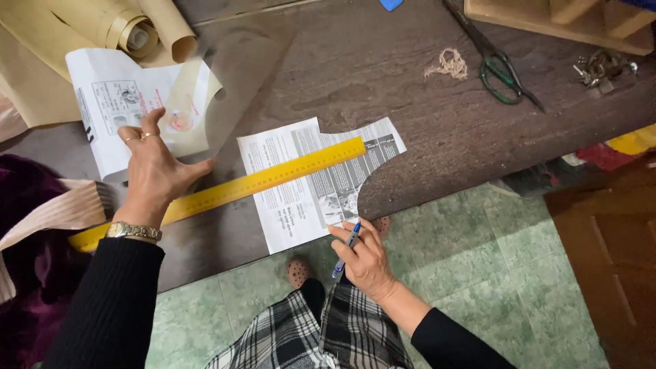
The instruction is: The person uses a yellow ruler and a blue pen to draw straight lines on a piece of paper placed on a wooden table. They also use a clear curved ruler to trace curved lines on the paper, adjusting the rulers and paper as needed.
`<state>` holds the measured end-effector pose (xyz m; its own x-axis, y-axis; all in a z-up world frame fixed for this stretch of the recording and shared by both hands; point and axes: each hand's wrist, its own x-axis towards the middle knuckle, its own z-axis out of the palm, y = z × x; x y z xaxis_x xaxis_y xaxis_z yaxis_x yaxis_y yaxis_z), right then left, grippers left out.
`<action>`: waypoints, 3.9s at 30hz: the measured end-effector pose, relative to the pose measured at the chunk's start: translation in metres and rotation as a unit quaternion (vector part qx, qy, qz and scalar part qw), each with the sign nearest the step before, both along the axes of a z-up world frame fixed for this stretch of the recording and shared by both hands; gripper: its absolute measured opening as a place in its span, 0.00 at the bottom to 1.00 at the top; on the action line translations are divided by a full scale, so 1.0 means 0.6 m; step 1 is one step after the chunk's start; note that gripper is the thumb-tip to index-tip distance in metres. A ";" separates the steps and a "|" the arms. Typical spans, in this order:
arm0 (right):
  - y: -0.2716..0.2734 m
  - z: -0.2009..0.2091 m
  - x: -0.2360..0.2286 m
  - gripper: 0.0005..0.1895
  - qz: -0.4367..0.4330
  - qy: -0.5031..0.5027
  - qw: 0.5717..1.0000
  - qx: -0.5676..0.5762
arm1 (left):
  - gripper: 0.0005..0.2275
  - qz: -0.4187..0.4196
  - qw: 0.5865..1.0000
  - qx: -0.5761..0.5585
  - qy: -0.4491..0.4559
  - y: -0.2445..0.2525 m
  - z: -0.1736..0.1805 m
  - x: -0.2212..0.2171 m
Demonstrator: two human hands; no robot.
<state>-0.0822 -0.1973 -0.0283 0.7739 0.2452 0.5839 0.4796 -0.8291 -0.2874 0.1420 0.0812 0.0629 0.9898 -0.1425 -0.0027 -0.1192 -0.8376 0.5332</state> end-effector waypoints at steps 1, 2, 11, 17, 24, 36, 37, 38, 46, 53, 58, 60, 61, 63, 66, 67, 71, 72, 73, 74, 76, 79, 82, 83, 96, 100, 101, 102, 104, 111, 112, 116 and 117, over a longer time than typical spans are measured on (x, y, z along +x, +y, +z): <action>-0.001 -0.002 -0.001 0.11 0.001 0.000 1.000 -0.001 | 0.44 0.001 1.000 -0.001 0.000 0.004 -0.010 0.002; -0.002 -0.004 -0.002 0.11 0.000 0.004 1.000 -0.002 | 0.45 -0.011 1.000 0.002 -0.020 0.008 -0.021 0.004; 0.008 -0.010 0.002 0.16 -0.026 -0.017 0.999 0.034 | 0.25 -0.143 0.949 0.107 -0.261 -0.042 -0.113 -0.059; 0.010 -0.010 0.006 0.15 -0.026 -0.019 0.999 0.044 | 0.11 -0.364 0.907 0.028 -0.212 -0.126 -0.147 -0.158; 0.004 -0.012 0.007 0.18 -0.009 0.002 0.998 0.063 | 0.17 -0.359 0.917 0.032 -0.170 -0.126 -0.163 -0.165; -0.044 0.025 0.036 0.23 0.045 0.199 0.893 0.402 | 0.19 -0.344 0.917 0.079 -0.187 -0.124 -0.164 -0.169; -0.040 0.030 0.041 0.23 0.044 0.202 0.892 0.402 | 0.19 -0.343 0.918 0.078 -0.185 -0.125 -0.165 -0.170; -0.036 0.035 0.047 0.23 0.045 0.220 0.887 0.405 | 0.20 -0.341 0.916 0.082 -0.195 -0.126 -0.166 -0.170; -0.029 0.006 0.057 0.14 0.029 0.261 0.876 0.404 | 0.20 -0.332 0.916 0.081 -0.211 -0.126 -0.169 -0.168; -0.037 0.001 0.053 0.10 0.033 0.270 0.882 0.386 | 0.20 -0.334 0.916 0.077 -0.210 -0.127 -0.168 -0.171; -0.035 -0.001 0.050 0.08 0.027 0.267 0.886 0.378 | 0.19 -0.333 0.915 0.079 -0.214 -0.127 -0.166 -0.171; -0.033 0.004 0.051 0.07 0.024 0.266 0.895 0.358 | 0.19 -0.334 0.916 0.077 -0.209 -0.127 -0.165 -0.171; -0.033 0.001 0.050 0.07 0.023 0.266 0.895 0.357 | 0.19 -0.334 0.916 0.077 -0.209 -0.127 -0.166 -0.171; -0.034 -0.003 0.049 0.06 0.025 0.263 0.895 0.360 | 0.19 -0.332 0.916 0.081 -0.209 -0.126 -0.166 -0.172; -0.034 -0.006 0.049 0.05 0.023 0.263 0.899 0.350 | 0.19 -0.333 0.917 0.080 -0.206 -0.127 -0.165 -0.171; -0.034 -0.005 0.050 0.05 0.023 0.263 0.899 0.350 | 0.19 -0.332 0.917 0.080 -0.206 -0.126 -0.166 -0.171; -0.034 -0.004 0.050 0.06 0.023 0.269 0.896 0.353 | 0.20 -0.332 0.917 0.082 -0.206 -0.127 -0.166 -0.171; -0.034 -0.004 0.050 0.06 0.021 0.267 0.896 0.354 | 0.20 -0.332 0.917 0.082 -0.206 -0.127 -0.166 -0.171; -0.035 -0.004 0.050 0.06 0.021 0.267 0.896 0.354 | 0.20 -0.332 0.917 0.082 -0.206 -0.128 -0.166 -0.171; -0.036 -0.005 0.050 0.06 0.021 0.271 0.895 0.353 | 0.20 -0.331 0.917 0.082 -0.206 -0.128 -0.166 -0.171; -0.036 -0.005 0.049 0.06 0.021 0.275 0.894 0.352 | 0.20 -0.331 0.917 0.081 -0.206 -0.127 -0.165 -0.171; -0.035 -0.005 0.049 0.05 0.022 0.268 0.900 0.344 | 0.20 -0.331 0.917 0.084 -0.208 -0.127 -0.165 -0.172; -0.034 -0.003 0.050 0.05 0.020 0.271 0.895 0.354 | 0.20 -0.330 0.917 0.083 -0.209 -0.128 -0.164 -0.171; -0.034 -0.002 0.050 0.05 0.019 0.270 0.895 0.355 | 0.20 -0.329 0.917 0.083 -0.210 -0.128 -0.165 -0.171; -0.033 -0.003 0.050 0.05 0.012 0.273 0.891 0.362 | 0.20 -0.329 0.917 0.084 -0.209 -0.126 -0.166 -0.171; -0.031 -0.004 0.050 0.06 0.010 0.272 0.888 0.370 | 0.20 -0.330 0.917 0.083 -0.208 -0.126 -0.167 -0.171; -0.031 -0.003 0.050 0.06 0.011 0.275 0.886 0.372 | 0.20 -0.331 0.916 0.083 -0.209 -0.127 -0.165 -0.171; -0.031 -0.001 0.050 0.06 0.013 0.279 0.884 0.374 | 0.20 -0.332 0.916 0.083 -0.210 -0.127 -0.162 -0.170; -0.028 0.005 0.052 0.05 0.012 0.284 0.880 0.381 | 0.20 -0.335 0.915 0.086 -0.207 -0.125 -0.164 -0.173; -0.031 0.035 0.087 0.08 -0.063 0.210 0.891 0.398 | 0.21 -0.358 0.911 0.084 -0.184 -0.124 -0.159 -0.167; -0.035 0.050 0.105 0.08 -0.062 0.202 0.893 0.396 | 0.21 -0.359 0.910 0.084 -0.192 -0.124 -0.159 -0.165; -0.059 0.085 0.166 0.13 -0.066 0.146 0.951 0.264 | 0.21 -0.347 0.912 0.077 -0.205 -0.127 -0.153 -0.165; -0.067 0.086 0.179 0.17 -0.064 0.157 0.963 0.210 | 0.21 -0.342 0.914 0.077 -0.204 -0.126 -0.150 -0.169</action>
